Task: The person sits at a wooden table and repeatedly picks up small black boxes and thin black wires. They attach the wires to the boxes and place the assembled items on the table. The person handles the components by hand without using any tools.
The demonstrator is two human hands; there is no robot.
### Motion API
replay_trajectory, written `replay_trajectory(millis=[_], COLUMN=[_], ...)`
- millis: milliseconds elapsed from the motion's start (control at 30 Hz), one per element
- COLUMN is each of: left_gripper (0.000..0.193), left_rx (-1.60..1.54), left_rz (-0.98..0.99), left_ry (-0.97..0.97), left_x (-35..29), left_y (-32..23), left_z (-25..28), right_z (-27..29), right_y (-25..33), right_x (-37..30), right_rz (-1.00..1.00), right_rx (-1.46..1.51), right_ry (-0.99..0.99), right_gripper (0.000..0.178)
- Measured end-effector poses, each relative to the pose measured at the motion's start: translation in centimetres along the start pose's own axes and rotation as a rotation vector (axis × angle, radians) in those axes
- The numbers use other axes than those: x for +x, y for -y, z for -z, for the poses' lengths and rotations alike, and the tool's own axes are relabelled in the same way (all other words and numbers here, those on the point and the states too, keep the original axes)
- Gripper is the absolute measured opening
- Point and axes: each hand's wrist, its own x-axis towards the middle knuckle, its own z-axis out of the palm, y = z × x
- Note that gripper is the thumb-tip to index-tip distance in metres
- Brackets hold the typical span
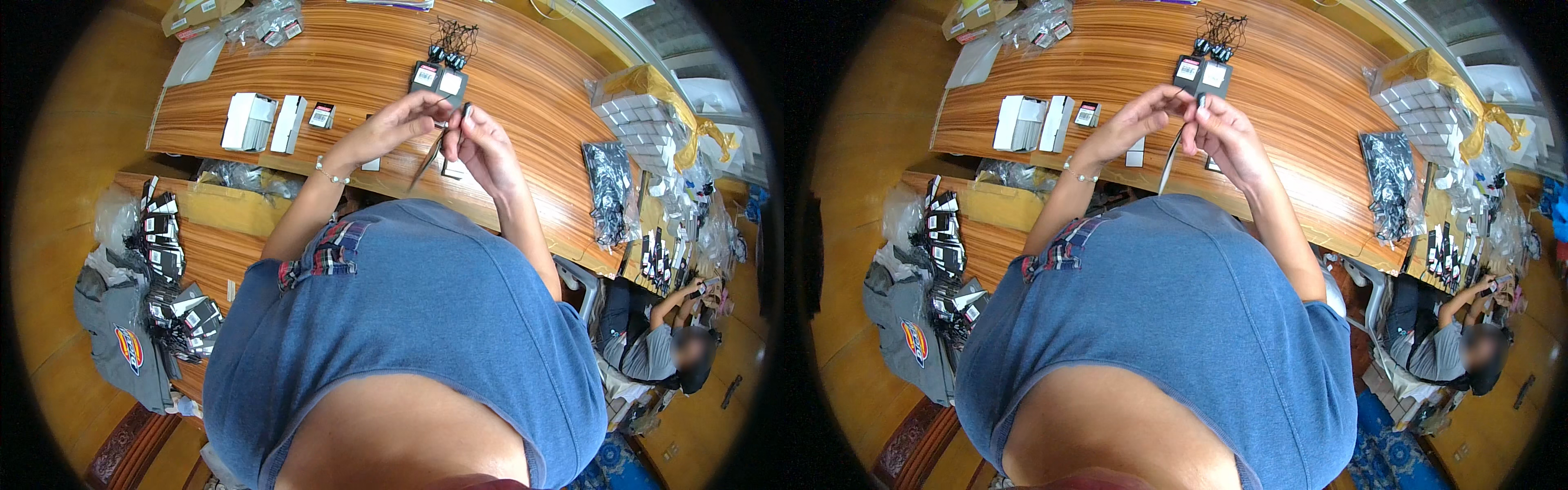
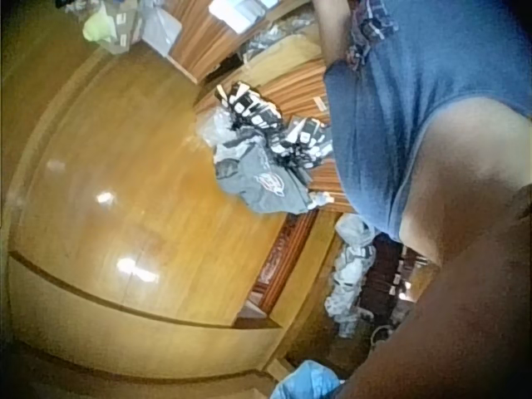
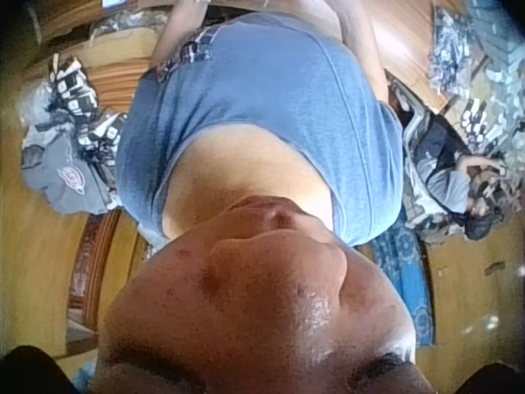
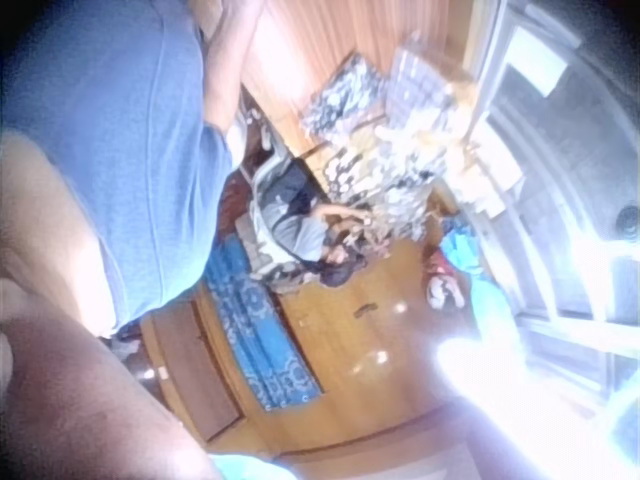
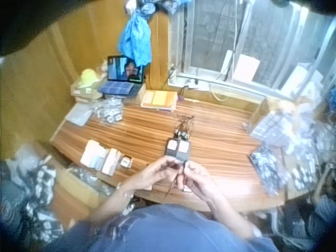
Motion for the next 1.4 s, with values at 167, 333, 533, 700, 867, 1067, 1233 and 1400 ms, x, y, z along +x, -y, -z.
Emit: replay_trajectory(millis=[167, 333, 533, 700, 867, 1067, 1233, 1400], left_gripper=[0.035, 0.031, 0.018, 0.020, 0.020, 0.021, 0.031, 0.050], left_rx=[-0.181, -0.064, 0.094, 0.282, 0.458, 0.664, 0.660, 0.890], left_rz=[0.191, 0.198, 0.167, 0.138, 0.223, 0.170, 0.209, 0.132], left_ry=[0.056, -0.019, -0.196, -0.303, -0.360, -0.341, -0.412, -0.473], left_x=[0.2, 0.8, 2.8, 6.6, 9.5, 11.1, 10.7, 7.2], left_y=[0.7, 2.1, 5.3, 8.7, 11.4, 11.8, 11.2, 11.1], left_z=[-0.1, 0.9, 3.6, 6.6, 8.7, 8.6, 7.5, 6.4], right_z=[1.3, 1.9, 5.7, 9.9, 13.8, 17.0, 18.8, 20.3], right_y=[0.7, 1.2, 2.8, 5.7, 7.2, 6.8, 5.3, 3.6], right_x=[1.2, 2.6, 7.5, 13.8, 18.8, 21.7, 23.6, 25.2], right_rz=[0.093, 0.158, 0.140, 0.165, 0.166, 0.073, -0.043, -0.167], right_rx=[0.054, -0.501, -0.189, -0.218, -0.287, -0.368, -0.476, -0.514], right_ry=[-0.125, -0.453, -0.487, -0.552, -0.589, -0.554, -0.517, -0.547], right_gripper=[0.018, 0.021, 0.016, 0.016, 0.019, 0.020, 0.021, 0.022])
